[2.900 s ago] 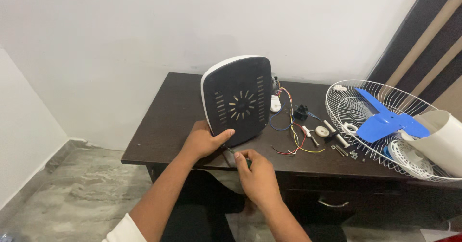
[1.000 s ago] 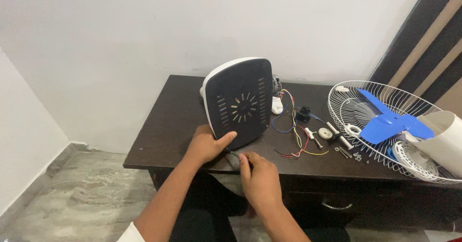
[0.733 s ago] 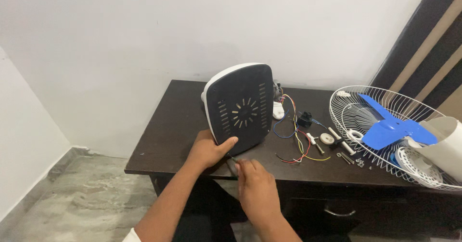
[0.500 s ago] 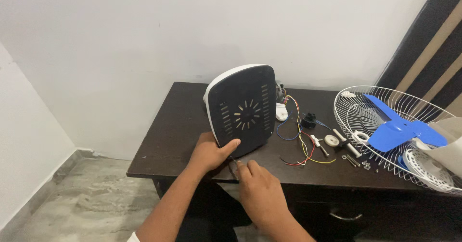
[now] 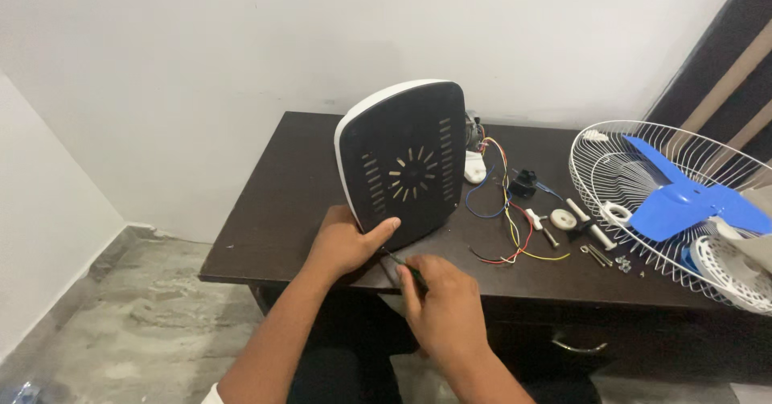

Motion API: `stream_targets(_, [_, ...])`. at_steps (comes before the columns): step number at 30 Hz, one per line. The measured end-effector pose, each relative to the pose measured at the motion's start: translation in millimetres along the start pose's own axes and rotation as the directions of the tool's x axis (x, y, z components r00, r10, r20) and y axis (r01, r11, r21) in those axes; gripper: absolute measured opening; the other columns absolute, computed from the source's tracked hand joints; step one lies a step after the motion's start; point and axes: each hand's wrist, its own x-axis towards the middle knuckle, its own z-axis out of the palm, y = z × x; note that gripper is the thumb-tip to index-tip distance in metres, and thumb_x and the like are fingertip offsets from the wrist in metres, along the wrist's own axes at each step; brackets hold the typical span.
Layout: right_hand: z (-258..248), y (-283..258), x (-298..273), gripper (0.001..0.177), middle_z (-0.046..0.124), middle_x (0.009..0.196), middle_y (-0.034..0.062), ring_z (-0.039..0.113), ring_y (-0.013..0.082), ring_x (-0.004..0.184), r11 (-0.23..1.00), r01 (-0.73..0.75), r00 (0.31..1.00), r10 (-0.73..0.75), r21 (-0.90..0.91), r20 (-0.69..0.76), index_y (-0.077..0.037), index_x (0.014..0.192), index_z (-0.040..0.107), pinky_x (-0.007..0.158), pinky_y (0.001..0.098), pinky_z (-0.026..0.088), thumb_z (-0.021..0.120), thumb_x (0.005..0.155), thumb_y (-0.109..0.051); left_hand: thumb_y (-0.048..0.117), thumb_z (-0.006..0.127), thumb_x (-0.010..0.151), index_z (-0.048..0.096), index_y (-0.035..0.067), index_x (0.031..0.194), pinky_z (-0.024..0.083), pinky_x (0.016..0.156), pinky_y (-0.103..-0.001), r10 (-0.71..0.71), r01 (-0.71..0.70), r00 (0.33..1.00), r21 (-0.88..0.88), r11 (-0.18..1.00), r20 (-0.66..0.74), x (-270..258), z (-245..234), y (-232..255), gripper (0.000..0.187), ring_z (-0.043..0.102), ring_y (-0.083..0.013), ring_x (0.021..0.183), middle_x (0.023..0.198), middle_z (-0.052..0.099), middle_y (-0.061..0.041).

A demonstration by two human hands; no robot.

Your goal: The person assembles an electric fan by attaching the motor to the rear housing and securing it with screws. They use a screwdriver to tighten multiple screws on the back panel while handling the motor and housing components.

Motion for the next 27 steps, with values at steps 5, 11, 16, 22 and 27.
stream_targets(5, [2, 7, 0, 0.013, 0.069, 0.080, 0.0100, 0.068, 0.0320, 0.067, 0.985, 0.160, 0.986, -0.157, -0.057, 0.045, -0.004, 0.095, 0.072, 0.059, 0.0421, 0.053, 0.074, 0.088, -0.015, 0.038, 0.074, 0.081, 0.080, 0.006, 0.099, 0.059, 0.079, -0.039, -0.069, 0.069, 0.998, 0.013, 0.998, 0.012, 2, 0, 0, 0.037, 0.078, -0.0266, 0.091, 0.096, 0.081, -0.013])
stream_targets(11, [0, 3, 3, 0.009, 0.064, 0.084, 0.0121, 0.067, 0.0344, 0.071, 0.986, 0.083, 0.985, -0.059, -0.147, 0.165, -0.006, 0.093, 0.067, 0.061, 0.0457, 0.052, 0.070, 0.089, -0.014, 0.038, 0.075, 0.080, 0.080, 0.005, 0.094, 0.060, 0.076, -0.038, -0.100, 0.099, 0.994, 0.027, 0.995, 0.034, 3, 0, 4, 0.036, 0.080, -0.0255, 0.083, 0.089, 0.082, -0.012])
stream_targets(16, [-2, 0, 4, 0.027, 0.071, 0.086, 0.0184, 0.069, 0.0404, 0.073, 0.986, -0.113, 0.972, 0.135, -0.122, 0.193, -0.003, 0.108, 0.064, 0.064, 0.0489, 0.054, 0.066, 0.092, -0.026, 0.036, 0.075, 0.080, 0.079, 0.004, 0.095, 0.060, 0.075, -0.037, -0.020, 0.020, 1.000, -0.029, 0.999, -0.003, 0, 0, -2, 0.035, 0.079, -0.0244, 0.083, 0.089, 0.081, -0.012])
stream_targets(22, [-6, -8, 10, 0.025, 0.071, 0.067, 0.0176, 0.070, 0.0398, 0.064, 0.965, -0.245, 0.952, 0.258, -0.094, 0.164, -0.007, 0.094, 0.074, 0.061, 0.0483, 0.053, 0.065, 0.092, -0.030, 0.038, 0.073, 0.082, 0.079, 0.003, 0.092, 0.060, 0.074, -0.038, -0.040, 0.037, 0.998, 0.064, 0.997, 0.046, 1, 1, -3, 0.037, 0.079, -0.0257, 0.080, 0.085, 0.081, -0.013])
stream_targets(27, [-12, -15, 17, 0.029, 0.065, 0.055, 0.0201, 0.066, 0.0346, 0.050, 0.890, -0.440, 0.874, 0.455, -0.117, 0.174, -0.009, 0.095, 0.079, 0.055, 0.0442, 0.050, 0.065, 0.092, -0.034, 0.038, 0.073, 0.081, 0.079, 0.004, 0.096, 0.060, 0.074, -0.039, -0.018, 0.017, 1.000, 0.002, 1.000, 0.025, 0, 2, -5, 0.038, 0.079, -0.0277, 0.081, 0.087, 0.081, -0.014])
